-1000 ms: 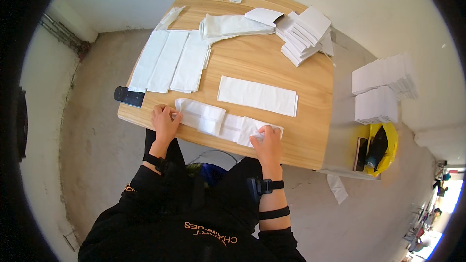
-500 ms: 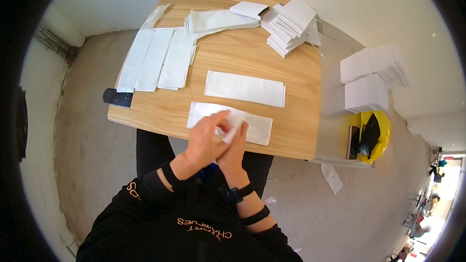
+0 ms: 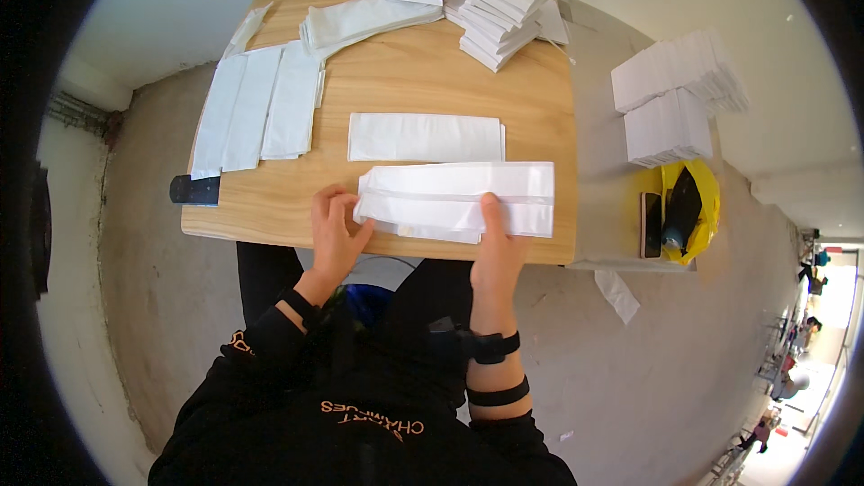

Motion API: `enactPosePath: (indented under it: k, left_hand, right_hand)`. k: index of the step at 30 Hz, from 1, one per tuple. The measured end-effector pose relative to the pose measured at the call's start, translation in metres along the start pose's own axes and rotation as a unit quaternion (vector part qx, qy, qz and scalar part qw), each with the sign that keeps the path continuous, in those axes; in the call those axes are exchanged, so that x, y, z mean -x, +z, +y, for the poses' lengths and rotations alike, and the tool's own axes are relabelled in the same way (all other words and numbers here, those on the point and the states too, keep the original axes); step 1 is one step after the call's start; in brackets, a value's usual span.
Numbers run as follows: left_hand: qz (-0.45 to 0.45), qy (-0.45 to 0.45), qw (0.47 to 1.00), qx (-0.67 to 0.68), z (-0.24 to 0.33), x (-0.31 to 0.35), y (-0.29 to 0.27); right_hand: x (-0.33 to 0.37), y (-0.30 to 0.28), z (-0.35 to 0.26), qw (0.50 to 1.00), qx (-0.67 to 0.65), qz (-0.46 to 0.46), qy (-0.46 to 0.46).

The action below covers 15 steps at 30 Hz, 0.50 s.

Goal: Folding white rectangular paper or plastic sleeves on a wooden table.

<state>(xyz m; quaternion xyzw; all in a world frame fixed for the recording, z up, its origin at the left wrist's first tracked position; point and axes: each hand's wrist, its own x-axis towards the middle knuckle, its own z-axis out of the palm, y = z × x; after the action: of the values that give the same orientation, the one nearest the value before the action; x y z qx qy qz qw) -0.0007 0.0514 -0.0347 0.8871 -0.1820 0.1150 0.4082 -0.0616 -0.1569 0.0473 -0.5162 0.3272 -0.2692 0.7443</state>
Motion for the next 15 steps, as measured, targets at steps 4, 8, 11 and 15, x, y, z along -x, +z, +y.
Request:
enactPosePath:
  k: [4, 8, 11, 15]
  left_hand:
    - [-0.041, 0.045, 0.998, 0.024, 0.013, -0.004, 0.007]
    - [-0.052, 0.104, 0.993, -0.011, 0.015, -0.001, 0.013]
    - [-0.049, 0.107, 0.993, -0.017, 0.016, -0.002, 0.015]
    - [-0.031, 0.115, 0.992, -0.027, 0.014, -0.005, 0.019]
  right_hand:
    - [-0.016, -0.043, 0.013, 0.998, -0.041, 0.042, -0.005]
    - [-0.032, -0.079, 0.041, 0.994, -0.045, 0.078, 0.064]
    - [-0.036, -0.091, 0.056, 0.991, -0.046, 0.09, 0.087]
    - [-0.034, -0.094, 0.063, 0.991, -0.035, 0.109, 0.073]
